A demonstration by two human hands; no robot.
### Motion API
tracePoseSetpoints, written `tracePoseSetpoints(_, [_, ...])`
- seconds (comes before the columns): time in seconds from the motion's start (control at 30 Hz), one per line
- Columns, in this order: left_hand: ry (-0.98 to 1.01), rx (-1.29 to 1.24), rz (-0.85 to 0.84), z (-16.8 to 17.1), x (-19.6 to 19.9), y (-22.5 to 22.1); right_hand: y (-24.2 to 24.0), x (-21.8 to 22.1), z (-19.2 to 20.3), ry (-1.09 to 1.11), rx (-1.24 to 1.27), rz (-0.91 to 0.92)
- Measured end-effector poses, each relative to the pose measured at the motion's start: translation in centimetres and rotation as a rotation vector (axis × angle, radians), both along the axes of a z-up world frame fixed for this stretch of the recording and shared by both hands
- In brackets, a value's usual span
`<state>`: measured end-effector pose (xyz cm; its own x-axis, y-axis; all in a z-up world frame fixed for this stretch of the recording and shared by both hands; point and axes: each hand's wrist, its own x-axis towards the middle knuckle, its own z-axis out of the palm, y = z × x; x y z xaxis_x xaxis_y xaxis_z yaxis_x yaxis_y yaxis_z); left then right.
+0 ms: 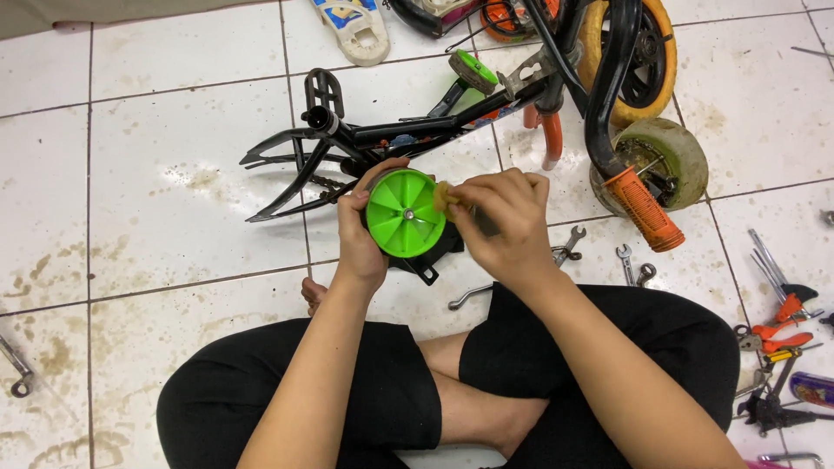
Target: Applying lubricant to a bicycle wheel and rotating it to distribute the fluid.
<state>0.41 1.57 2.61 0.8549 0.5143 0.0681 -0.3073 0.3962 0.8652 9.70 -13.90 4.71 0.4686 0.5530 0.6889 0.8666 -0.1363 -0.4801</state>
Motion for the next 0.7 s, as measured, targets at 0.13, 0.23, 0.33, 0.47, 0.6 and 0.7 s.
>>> tracePoseSetpoints(0.13, [0.016, 0.028, 0.019, -1.1, -0.3, -0.3, 0.7, -2.0, -0.1, -0.074, -0.092, -0.053])
tracePoseSetpoints(0.23, [0.02, 0.044, 0.049, -2.0, -0.2, -0.1, 0.6, -2.2, -0.2, -0.073, -0.147, 0.009])
tracePoseSetpoints(0.33, [0.061, 0.133, 0.063, -2.8, 0.2, -0.5, 0.4, -2.2, -0.1, 0.189, -0.082, 0.105])
tracePoseSetpoints(0.47, [0.085, 0.159, 0.025, -2.5, 0.2, -2.1, 0.8, -3.1, -0.6, 0.123, -0.055, -0.033])
tracePoseSetpoints(0.6, [0.134, 0.212, 0.047, -3.6, -0.3, -1.5, 0.5, -2.4, -0.5, 0.102, -0.116, 0.129])
tracePoseSetpoints(0.7, [0.128, 0.168, 0.031, -2.4, 0.1, -2.1, 0.4, -1.9, -0.2, 0.154, -0.025, 0.097])
